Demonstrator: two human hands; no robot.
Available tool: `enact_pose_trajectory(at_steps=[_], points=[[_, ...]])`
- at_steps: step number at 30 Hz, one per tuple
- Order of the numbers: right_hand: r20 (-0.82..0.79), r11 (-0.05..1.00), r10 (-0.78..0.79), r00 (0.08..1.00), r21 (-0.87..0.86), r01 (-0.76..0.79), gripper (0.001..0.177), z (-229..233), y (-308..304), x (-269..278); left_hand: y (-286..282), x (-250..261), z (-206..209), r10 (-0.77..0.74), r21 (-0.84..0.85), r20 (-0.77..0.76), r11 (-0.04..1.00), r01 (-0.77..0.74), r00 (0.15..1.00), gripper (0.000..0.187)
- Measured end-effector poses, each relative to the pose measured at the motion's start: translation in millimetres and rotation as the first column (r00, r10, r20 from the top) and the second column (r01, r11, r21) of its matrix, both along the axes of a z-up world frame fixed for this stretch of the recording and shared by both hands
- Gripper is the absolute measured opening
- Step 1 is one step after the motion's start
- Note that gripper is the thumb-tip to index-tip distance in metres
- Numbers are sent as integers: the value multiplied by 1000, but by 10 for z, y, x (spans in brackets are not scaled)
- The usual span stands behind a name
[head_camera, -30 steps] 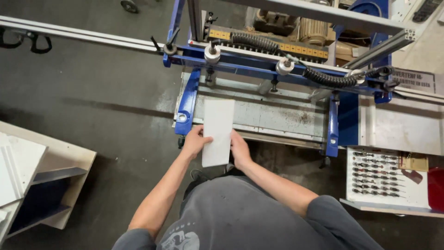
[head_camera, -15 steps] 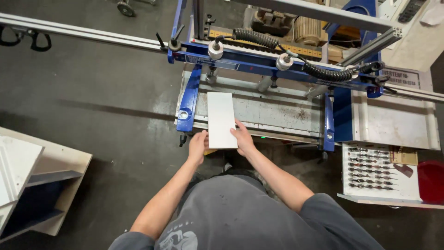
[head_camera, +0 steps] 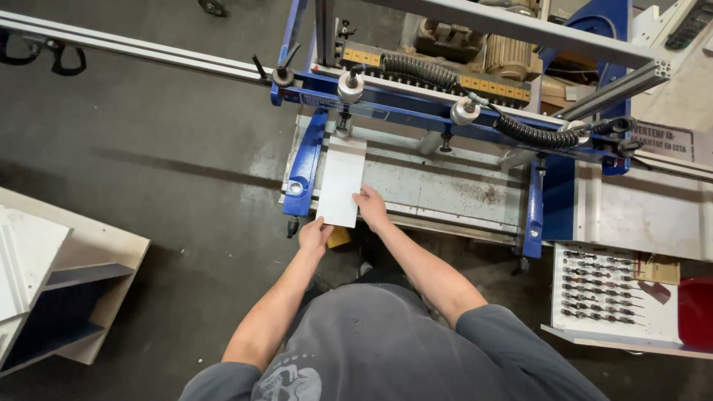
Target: Loading white boards into a boring machine for drilling and then stacking them
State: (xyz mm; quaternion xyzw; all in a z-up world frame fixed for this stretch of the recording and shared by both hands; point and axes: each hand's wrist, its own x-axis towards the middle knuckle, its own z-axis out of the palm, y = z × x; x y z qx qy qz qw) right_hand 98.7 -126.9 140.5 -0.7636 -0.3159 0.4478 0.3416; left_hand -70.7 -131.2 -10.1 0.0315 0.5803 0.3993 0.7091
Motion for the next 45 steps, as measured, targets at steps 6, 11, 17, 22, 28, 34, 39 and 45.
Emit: enact_pose_trajectory(at_steps=[6, 11, 17, 22, 28, 34, 39, 45], points=[[-115, 993, 4, 993, 114, 9, 66, -131, 233, 43, 139, -67, -457, 133, 1, 29, 991, -133, 991, 42], [-253, 981, 25, 967, 191, 24, 74, -280, 487, 100, 314, -72, 507, -455, -22, -840, 573, 819, 295, 34], [-340, 965, 21, 940, 254, 71, 69, 58, 777, 125, 992, -24, 1249, 37, -298, -954, -23, 954, -297, 105], [-401, 950, 14, 916, 291, 112, 75, -860, 1093, 423, 1271, 94, 1037, 8, -399, -917, -72, 914, -399, 104], [-416, 963, -4, 909, 242, 115, 84, -460, 1237, 309, 1422, 127, 522, 180, -337, -927, -15, 941, -329, 81], [-370, 969, -4, 929, 230, 96, 86, -927, 1314, 371, 1474, 205, 202, 333, -271, -907, 3, 963, -257, 77], [-333, 971, -13, 943, 221, 91, 83, -754, 1226, 255, 1445, 202, 149, 357, -234, -908, 2, 972, -219, 79], [-299, 965, 8, 954, 251, 70, 85, -1057, 1310, 356, 1477, 211, 141, 344, -246, -911, -7, 969, -229, 81]])
